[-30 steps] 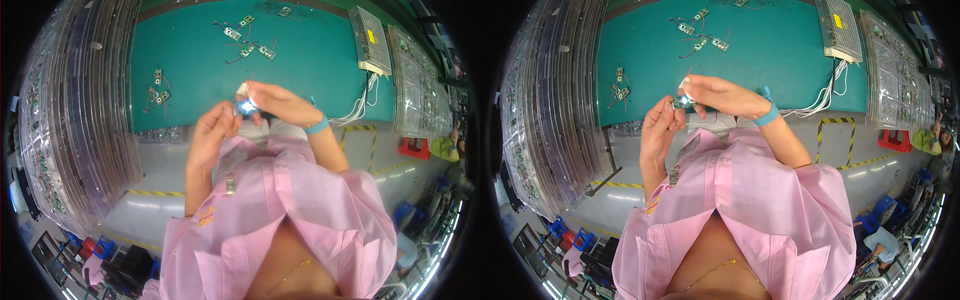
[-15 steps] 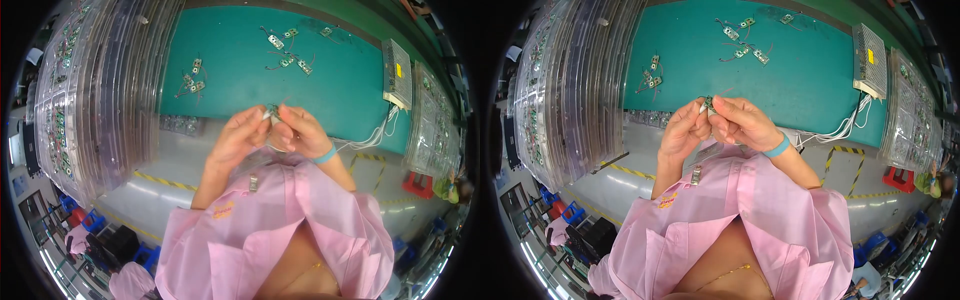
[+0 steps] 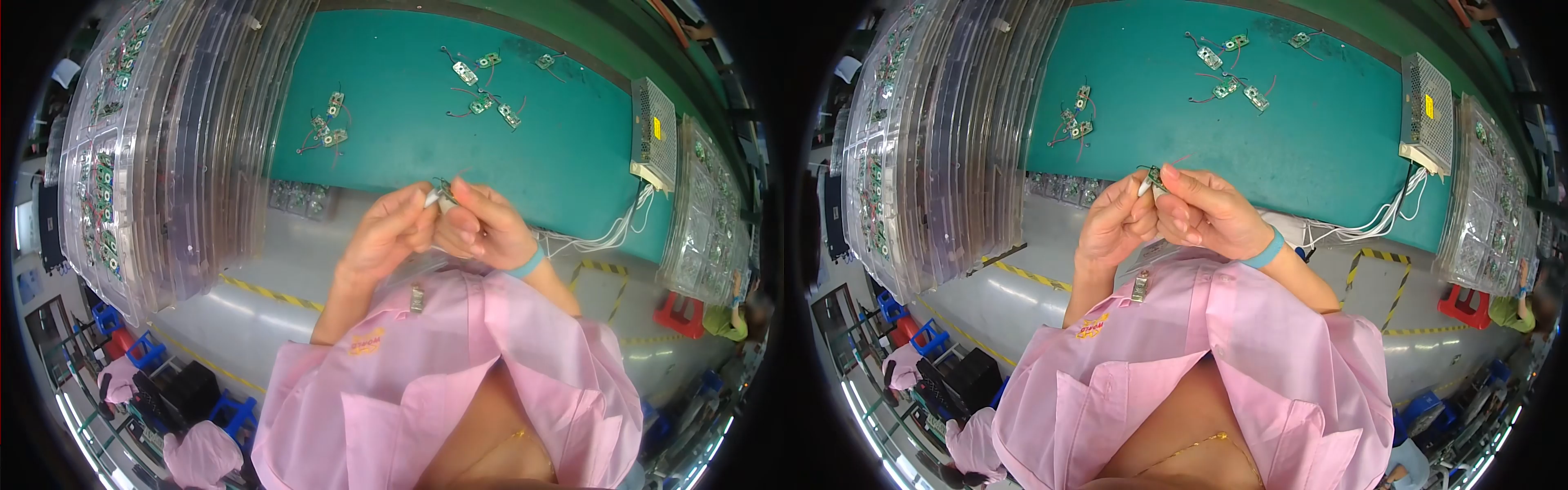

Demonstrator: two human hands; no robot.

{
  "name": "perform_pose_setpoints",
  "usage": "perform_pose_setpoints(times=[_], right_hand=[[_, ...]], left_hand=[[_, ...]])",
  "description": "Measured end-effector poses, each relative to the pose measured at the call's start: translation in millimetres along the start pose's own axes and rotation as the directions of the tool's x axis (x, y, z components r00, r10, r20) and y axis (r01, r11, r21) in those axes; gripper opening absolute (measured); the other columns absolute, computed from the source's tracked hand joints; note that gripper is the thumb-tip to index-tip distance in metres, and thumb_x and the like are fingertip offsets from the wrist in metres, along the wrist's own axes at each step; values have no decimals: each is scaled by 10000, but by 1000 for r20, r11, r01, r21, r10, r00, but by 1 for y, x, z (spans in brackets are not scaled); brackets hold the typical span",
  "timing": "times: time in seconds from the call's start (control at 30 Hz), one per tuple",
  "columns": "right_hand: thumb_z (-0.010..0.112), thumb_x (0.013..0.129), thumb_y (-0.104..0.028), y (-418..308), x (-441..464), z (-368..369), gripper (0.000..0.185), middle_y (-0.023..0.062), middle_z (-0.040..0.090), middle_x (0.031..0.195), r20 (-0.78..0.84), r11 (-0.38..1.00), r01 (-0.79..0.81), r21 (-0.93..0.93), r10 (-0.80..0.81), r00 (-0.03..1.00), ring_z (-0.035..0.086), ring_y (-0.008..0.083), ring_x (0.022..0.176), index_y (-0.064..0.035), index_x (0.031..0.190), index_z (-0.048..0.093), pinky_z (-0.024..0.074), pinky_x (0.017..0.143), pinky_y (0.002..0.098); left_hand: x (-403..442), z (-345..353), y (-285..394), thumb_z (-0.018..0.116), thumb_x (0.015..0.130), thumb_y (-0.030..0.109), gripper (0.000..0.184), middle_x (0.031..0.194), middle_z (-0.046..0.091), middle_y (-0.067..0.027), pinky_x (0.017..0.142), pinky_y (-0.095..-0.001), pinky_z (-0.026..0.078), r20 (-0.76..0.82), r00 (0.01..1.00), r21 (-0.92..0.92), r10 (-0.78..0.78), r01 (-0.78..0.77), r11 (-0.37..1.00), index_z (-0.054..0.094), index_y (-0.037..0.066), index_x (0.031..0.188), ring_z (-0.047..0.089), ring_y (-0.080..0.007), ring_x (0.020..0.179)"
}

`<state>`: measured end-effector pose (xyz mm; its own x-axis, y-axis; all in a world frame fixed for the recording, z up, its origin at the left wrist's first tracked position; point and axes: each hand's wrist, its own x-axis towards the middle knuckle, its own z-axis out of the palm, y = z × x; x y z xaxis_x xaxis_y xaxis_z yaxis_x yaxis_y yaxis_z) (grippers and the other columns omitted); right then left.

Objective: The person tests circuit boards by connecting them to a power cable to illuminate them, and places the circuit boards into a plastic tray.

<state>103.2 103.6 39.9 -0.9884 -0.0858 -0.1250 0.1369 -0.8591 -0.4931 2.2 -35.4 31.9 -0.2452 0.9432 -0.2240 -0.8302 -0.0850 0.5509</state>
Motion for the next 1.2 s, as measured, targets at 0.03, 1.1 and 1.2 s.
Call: perform_pose_setpoints(times=[0.03, 1.1, 1.2], right_hand=[[445, 984, -291, 2, 1, 1, 365, 2, 485, 599, 15, 999, -1, 41, 0, 1000, 405, 90, 458, -92, 687, 515, 317, 455, 216], [548, 879, -180, -40, 18, -49, 347, 146, 590, 1031, 2, -204, -182, -962, -671, 741, 579, 296, 920, -58, 1196, 479, 482, 756, 376], [572, 861, -179, -49, -8, -80, 337, 144, 586, 1015, -65, -232, -392, -891, -787, 614, 569, 296, 902, -62, 1167, 493, 482, 753, 369]], left_hand=[[-2, 2, 1, 440, 983, 248, 234, 625, 349, 56, 489, -187, 229, -18, 1000, 6, 4, -4, 1000, 491, 74, 836, 253, -37, 506], [7, -39, -9, 449, 983, 244, 274, 766, 503, -37, 749, -279, 403, -396, 777, 449, 489, -301, 841, 505, 70, 779, 544, -190, 978], [9, -37, -6, 441, 987, 251, 277, 776, 508, -33, 761, -290, 408, -383, 787, 477, 484, -280, 833, 510, 67, 791, 546, -197, 1002]])
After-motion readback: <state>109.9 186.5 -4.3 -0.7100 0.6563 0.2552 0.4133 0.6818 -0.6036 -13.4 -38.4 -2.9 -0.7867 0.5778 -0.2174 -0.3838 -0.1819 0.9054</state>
